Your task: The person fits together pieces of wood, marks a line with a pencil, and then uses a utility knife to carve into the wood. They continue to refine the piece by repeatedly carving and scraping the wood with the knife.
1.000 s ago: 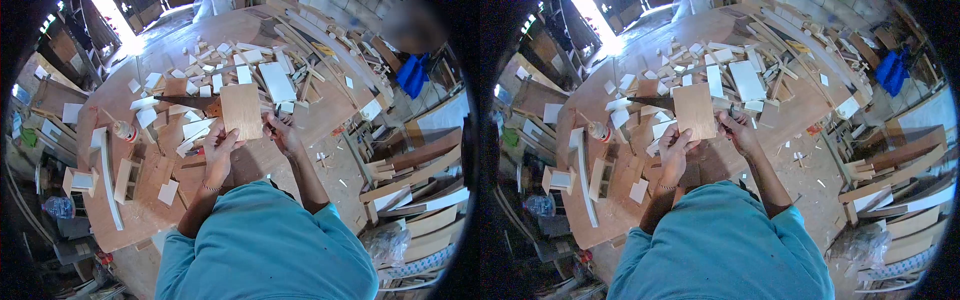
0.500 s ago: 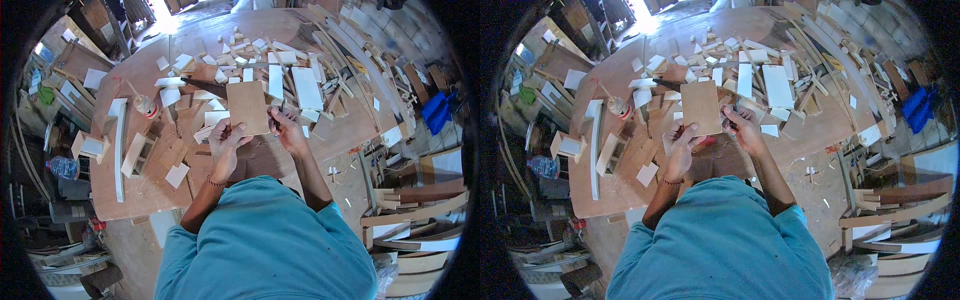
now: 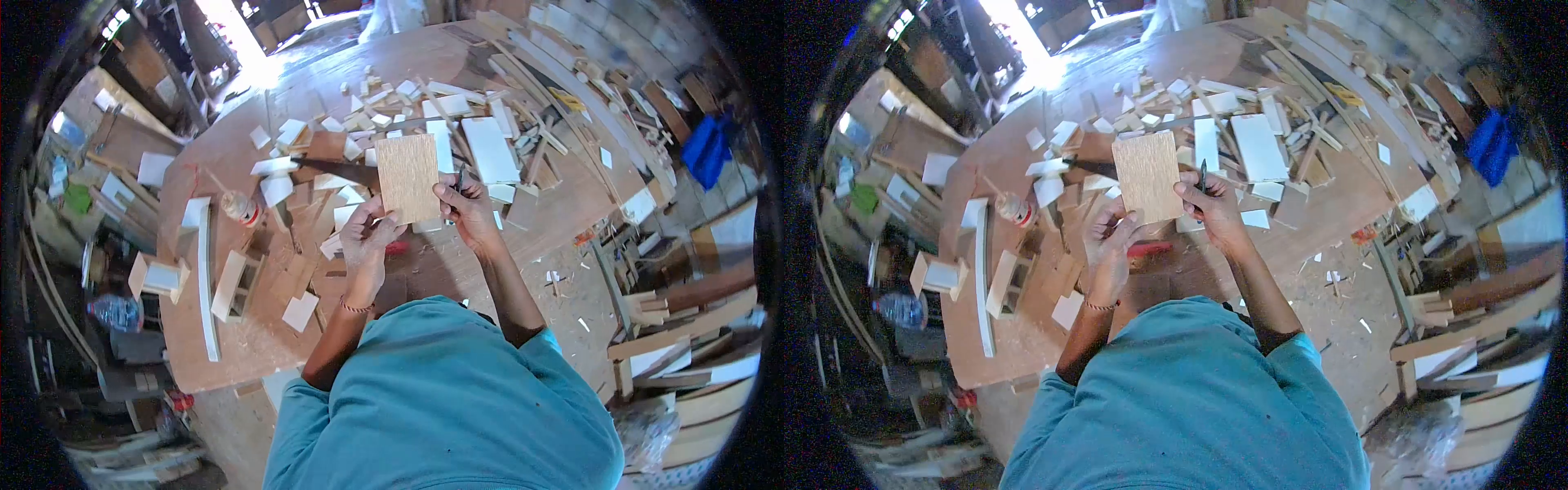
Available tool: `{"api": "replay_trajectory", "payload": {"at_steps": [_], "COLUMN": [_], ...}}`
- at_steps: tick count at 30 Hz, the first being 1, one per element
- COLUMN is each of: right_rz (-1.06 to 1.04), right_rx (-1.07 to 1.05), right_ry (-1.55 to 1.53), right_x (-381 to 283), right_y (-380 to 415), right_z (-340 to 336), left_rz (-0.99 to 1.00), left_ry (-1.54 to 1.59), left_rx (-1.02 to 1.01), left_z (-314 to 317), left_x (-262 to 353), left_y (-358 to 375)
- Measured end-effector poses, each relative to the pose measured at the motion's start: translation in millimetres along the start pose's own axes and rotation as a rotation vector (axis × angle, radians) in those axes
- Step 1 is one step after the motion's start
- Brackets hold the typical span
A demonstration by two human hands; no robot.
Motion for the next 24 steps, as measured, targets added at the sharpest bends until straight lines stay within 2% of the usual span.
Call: {"api": "replay_trajectory", "payload": {"at_steps": [4,6,12,13,18,20,24], "right_rz": [-0.055,-0.070,-0.152,-0.173,-0.289,-0.314,-0.328], "right_rx": [0.099,0.171,0.376,0.403,0.517,0.641,0.716], "right_ry": [-0.015,-0.012,0.009,-0.013,-0.050,-0.070,-0.146], "right_x": [-20.1,-33.7,-67.9,-71.9,-75.5,-69.9,-53.2], "right_y": [12.3,23.7,80.8,92.1,147.3,172.3,209.7], "right_z": [-34.7,-52.8,-103.6,-109.3,-120.9,-118.9,-94.9], "left_rz": [0.038,0.014,0.107,0.038,-0.025,-0.110,-0.200], "left_ry": [-0.135,-0.133,-0.108,-0.097,-0.122,-0.104,-0.066], "left_rx": [-0.130,-0.224,-0.452,-0.495,-0.714,-0.751,-0.870], "left_z": [43.9,64.6,128.0,136.2,165.0,168.6,158.1], "left_x": [1.1,-12.2,-30.8,-36.7,-40.2,-35.7,-31.0], "left_y": [-5.1,-8.6,7.1,11.6,38.8,55.2,76.0]}}
Point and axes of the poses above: each hand's wrist, its own y-axis away from the middle knuckle, its own z-axis out of the palm, x = y × z, the point moved 8 cm from there along -y, towards the middle knuckle, and after that the axes turned 10 degrees about y, right-handed, at the moved point
